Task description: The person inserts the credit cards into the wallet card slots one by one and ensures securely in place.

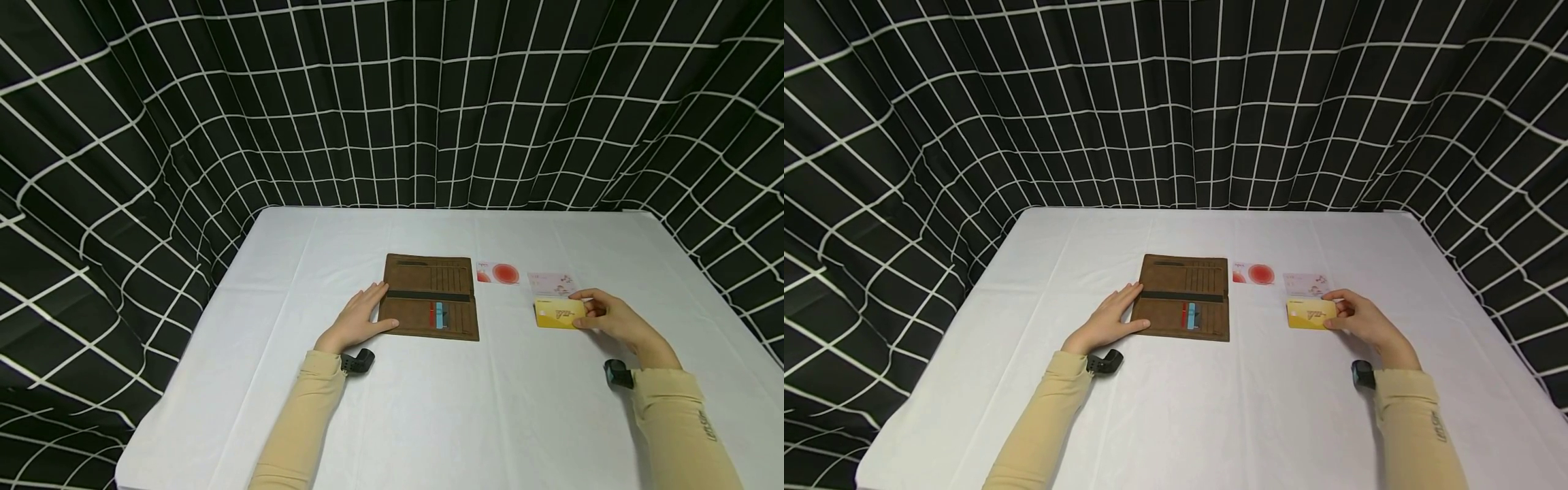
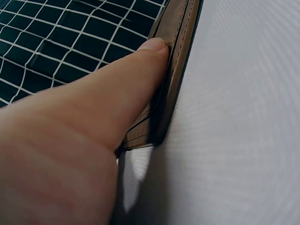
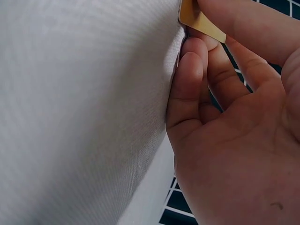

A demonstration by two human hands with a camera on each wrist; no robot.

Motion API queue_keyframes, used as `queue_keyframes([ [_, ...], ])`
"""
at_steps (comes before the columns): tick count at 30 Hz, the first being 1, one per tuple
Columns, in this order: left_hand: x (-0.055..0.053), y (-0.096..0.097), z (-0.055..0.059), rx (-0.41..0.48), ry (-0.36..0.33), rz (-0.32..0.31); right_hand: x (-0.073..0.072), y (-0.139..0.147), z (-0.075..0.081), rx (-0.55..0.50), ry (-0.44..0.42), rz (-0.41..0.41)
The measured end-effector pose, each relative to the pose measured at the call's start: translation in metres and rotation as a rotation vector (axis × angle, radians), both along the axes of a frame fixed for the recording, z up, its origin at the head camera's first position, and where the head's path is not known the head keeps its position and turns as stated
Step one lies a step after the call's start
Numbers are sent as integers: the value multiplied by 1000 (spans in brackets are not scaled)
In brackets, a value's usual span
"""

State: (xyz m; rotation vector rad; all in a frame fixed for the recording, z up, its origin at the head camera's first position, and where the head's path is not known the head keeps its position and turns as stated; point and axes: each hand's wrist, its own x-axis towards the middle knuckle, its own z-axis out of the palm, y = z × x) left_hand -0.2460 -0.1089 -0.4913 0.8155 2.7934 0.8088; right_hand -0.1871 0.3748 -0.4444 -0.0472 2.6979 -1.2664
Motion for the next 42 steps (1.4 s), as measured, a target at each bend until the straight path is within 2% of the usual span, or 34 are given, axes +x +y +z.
queue_keyframes([
  [14,0,1,1,-11,-8,9,1,-5,6,103,13,0],
  [20,-1,1,1,-9,-9,9,1,-4,8,92,-30,-12],
  [24,-1,0,1,-6,-7,11,1,-5,9,87,-15,-11],
  [28,-1,0,0,0,-3,10,1,-8,10,35,12,2],
  [32,0,1,0,9,-1,6,2,-13,13,-60,0,11],
  [42,0,1,1,-6,-10,12,0,-32,25,-143,17,39],
])
